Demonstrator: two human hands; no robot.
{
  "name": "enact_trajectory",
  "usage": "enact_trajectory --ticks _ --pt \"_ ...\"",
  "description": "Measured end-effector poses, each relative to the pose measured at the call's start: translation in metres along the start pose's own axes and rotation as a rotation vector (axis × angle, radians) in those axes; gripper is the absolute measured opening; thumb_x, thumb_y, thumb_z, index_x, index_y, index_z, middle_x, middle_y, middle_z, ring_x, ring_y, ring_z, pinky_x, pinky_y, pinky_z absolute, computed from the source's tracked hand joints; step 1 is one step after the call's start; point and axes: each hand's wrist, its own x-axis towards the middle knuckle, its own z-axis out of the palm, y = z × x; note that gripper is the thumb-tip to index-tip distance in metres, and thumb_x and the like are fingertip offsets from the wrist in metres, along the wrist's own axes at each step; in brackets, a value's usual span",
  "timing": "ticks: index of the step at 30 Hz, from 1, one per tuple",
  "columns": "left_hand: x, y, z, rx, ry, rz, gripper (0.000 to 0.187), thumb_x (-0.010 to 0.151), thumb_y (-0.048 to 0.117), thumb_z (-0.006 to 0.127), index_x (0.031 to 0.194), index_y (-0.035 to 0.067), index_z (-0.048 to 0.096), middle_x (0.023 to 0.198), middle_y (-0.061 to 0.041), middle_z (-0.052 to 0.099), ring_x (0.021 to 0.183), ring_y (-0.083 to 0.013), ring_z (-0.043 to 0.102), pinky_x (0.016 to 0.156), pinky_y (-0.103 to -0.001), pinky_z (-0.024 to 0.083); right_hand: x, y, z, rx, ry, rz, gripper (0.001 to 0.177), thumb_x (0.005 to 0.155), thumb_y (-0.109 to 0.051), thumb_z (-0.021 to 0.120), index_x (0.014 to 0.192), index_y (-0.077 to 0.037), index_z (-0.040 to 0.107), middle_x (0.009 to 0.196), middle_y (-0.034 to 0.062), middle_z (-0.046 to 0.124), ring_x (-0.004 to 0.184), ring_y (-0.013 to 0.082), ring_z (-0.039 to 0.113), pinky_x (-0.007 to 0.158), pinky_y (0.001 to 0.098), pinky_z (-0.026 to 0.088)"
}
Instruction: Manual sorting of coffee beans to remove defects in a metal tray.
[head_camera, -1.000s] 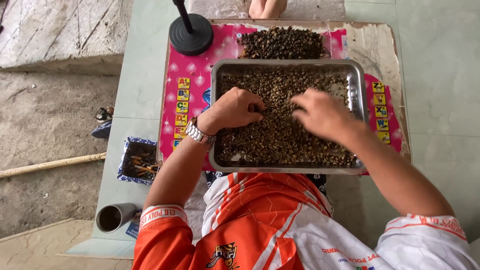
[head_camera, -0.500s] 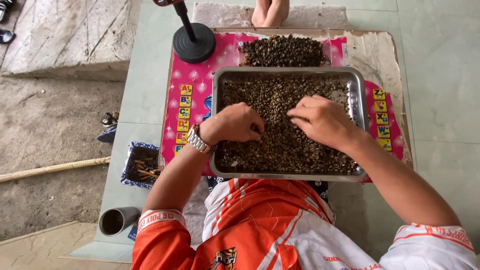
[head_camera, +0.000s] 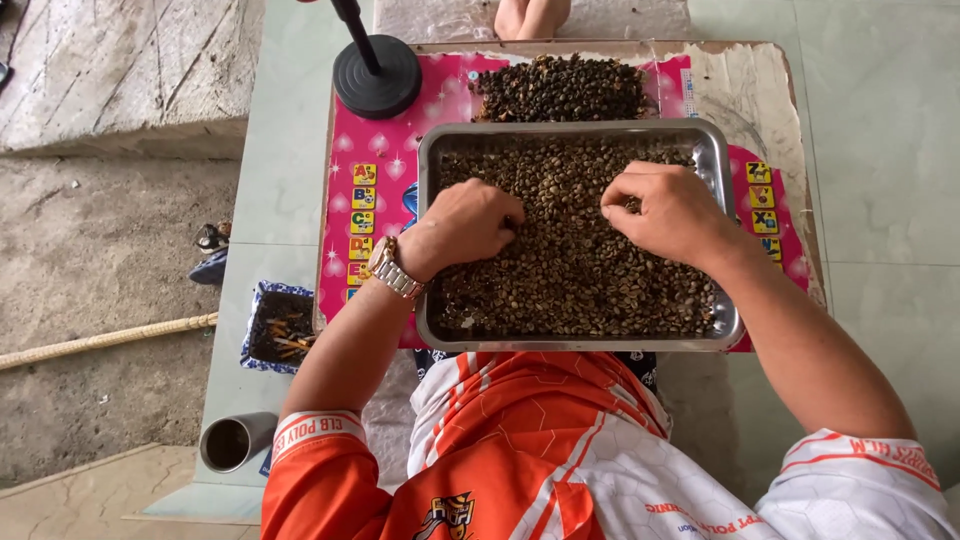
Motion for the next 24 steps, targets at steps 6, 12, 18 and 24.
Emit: enact_trajectory --ticks 6,12,18,24 --pt "-0.013 0.017 -0.014 -0.145 -0.143 0.052 0.017 0.079 0.020 0.078 0.094 0.024 0.083 0.084 -0.008 0.079 0.080 -0.0371 0.075 0.076 -0.049 0.061 0.017 -0.013 0.016 -0.063 -0.109 -0.066 0.014 0.095 -0.013 0.069 0.105 -0.011 0.078 0.090 0.0093 0.074 0.075 0.0210 0.069 0.069 0.0319 0.058" --pt "-0.014 0.004 -0.011 -0.295 -0.002 0.079 0.016 0.077 0.027 0.080 0.092 0.023 0.081 0.078 -0.007 0.077 0.076 -0.0354 0.075 0.073 -0.048 0.061 0.034 -0.003 0.046 -0.144 -0.148 -0.120 0.010 0.092 -0.018 0.073 0.100 -0.015 0.078 0.086 0.0027 0.070 0.081 0.0205 0.071 0.073 0.0358 0.060" --pt "-0.013 -0.001 -0.008 -0.373 0.217 0.139 0.012 0.080 0.017 0.079 0.092 0.017 0.081 0.080 -0.011 0.077 0.073 -0.0325 0.075 0.067 -0.043 0.062 0.023 0.010 0.033 0.171 -0.117 0.026 0.011 0.098 -0.008 0.062 0.100 -0.007 0.073 0.079 0.0090 0.068 0.060 0.0169 0.061 0.049 0.0271 0.051" --pt "0.012 -0.008 -0.004 -0.223 0.290 0.160 0.013 0.084 0.012 0.074 0.094 0.018 0.081 0.085 -0.008 0.076 0.076 -0.0307 0.075 0.068 -0.041 0.062 0.014 0.021 0.016 1.258 0.053 0.414 0.012 0.087 -0.002 0.058 0.098 -0.002 0.063 0.076 0.0135 0.067 0.055 0.0115 0.061 0.036 0.0235 0.048"
